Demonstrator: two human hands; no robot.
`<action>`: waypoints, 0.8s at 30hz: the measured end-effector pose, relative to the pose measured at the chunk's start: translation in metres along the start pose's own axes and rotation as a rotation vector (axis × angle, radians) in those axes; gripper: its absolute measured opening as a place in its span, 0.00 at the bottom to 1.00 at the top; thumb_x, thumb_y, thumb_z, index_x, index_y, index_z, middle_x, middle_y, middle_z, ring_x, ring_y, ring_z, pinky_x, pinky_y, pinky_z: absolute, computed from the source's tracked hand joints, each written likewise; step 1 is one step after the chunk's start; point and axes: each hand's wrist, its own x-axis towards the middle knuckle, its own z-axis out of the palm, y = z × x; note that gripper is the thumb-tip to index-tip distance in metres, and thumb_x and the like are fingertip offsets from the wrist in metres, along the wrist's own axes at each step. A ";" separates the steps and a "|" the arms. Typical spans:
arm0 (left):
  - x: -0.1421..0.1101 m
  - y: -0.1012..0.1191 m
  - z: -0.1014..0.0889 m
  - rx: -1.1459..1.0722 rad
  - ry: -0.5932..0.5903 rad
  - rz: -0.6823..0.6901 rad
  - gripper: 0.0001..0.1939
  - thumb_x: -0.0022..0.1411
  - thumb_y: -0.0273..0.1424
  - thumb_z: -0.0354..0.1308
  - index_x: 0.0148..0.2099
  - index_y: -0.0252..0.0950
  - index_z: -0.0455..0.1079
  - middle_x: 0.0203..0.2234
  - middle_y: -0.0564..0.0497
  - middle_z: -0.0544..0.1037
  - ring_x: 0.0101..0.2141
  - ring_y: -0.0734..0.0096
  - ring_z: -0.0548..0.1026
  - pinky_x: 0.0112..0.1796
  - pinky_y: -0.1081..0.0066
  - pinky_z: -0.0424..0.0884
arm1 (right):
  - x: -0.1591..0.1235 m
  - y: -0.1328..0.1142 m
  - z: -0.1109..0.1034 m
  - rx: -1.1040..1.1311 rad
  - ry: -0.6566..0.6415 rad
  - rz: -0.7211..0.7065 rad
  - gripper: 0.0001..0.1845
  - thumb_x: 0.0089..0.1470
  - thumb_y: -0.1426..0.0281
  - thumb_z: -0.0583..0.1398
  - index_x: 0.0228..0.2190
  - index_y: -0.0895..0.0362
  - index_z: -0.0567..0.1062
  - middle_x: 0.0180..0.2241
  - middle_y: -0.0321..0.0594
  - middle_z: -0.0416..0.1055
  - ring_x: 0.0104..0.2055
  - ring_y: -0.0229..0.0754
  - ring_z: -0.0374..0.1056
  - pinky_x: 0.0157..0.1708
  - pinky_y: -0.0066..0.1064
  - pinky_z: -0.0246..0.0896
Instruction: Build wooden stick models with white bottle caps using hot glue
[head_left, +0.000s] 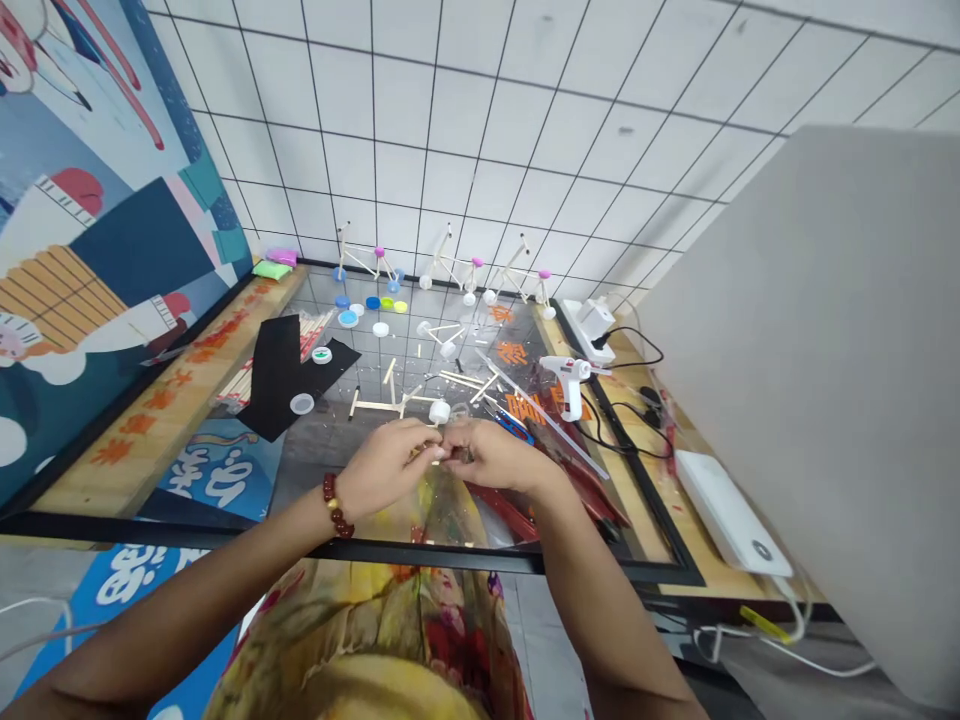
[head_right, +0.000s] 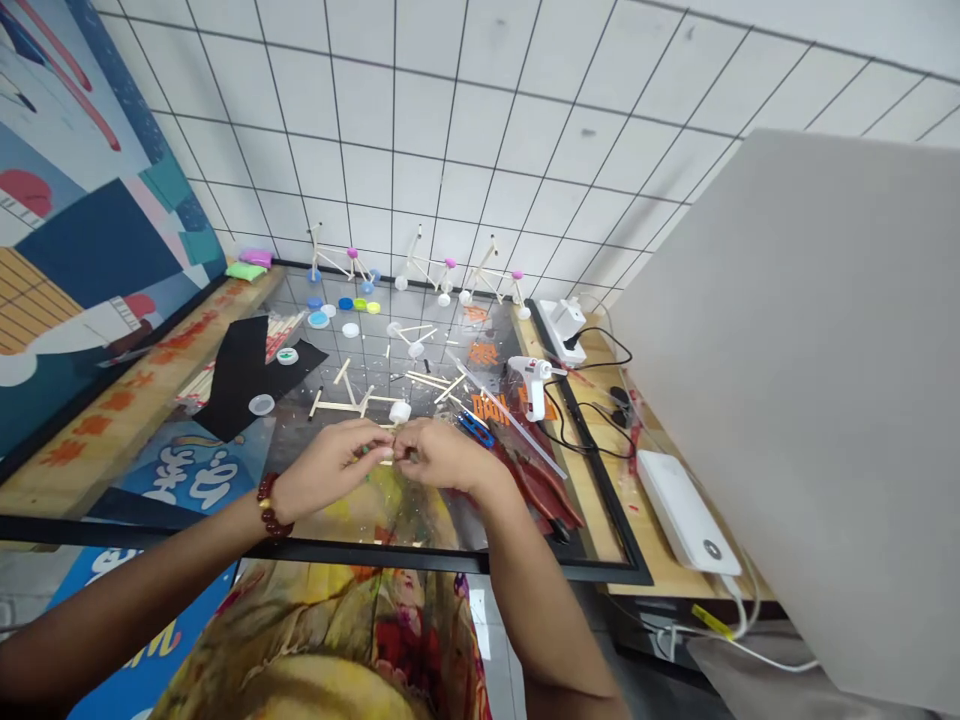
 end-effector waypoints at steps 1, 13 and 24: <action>0.003 0.000 0.003 0.018 -0.014 -0.004 0.10 0.64 0.28 0.54 0.35 0.35 0.76 0.30 0.49 0.80 0.32 0.68 0.74 0.36 0.70 0.65 | -0.002 0.002 -0.003 0.060 0.032 0.022 0.05 0.50 0.77 0.61 0.30 0.59 0.78 0.28 0.37 0.74 0.31 0.37 0.66 0.34 0.27 0.58; 0.032 0.002 0.029 -1.064 -0.138 -0.437 0.24 0.49 0.47 0.69 0.35 0.33 0.68 0.21 0.53 0.75 0.18 0.78 0.70 0.19 0.78 0.63 | -0.013 0.016 -0.023 0.715 0.479 0.221 0.16 0.49 0.58 0.69 0.35 0.57 0.81 0.29 0.37 0.77 0.31 0.38 0.71 0.35 0.31 0.66; 0.020 -0.010 0.034 -1.237 -0.138 -0.465 0.25 0.44 0.47 0.73 0.33 0.30 0.73 0.23 0.49 0.79 0.18 0.78 0.72 0.19 0.78 0.67 | 0.002 0.008 0.003 0.819 0.467 0.156 0.10 0.51 0.62 0.69 0.33 0.55 0.82 0.29 0.37 0.75 0.26 0.35 0.68 0.29 0.29 0.64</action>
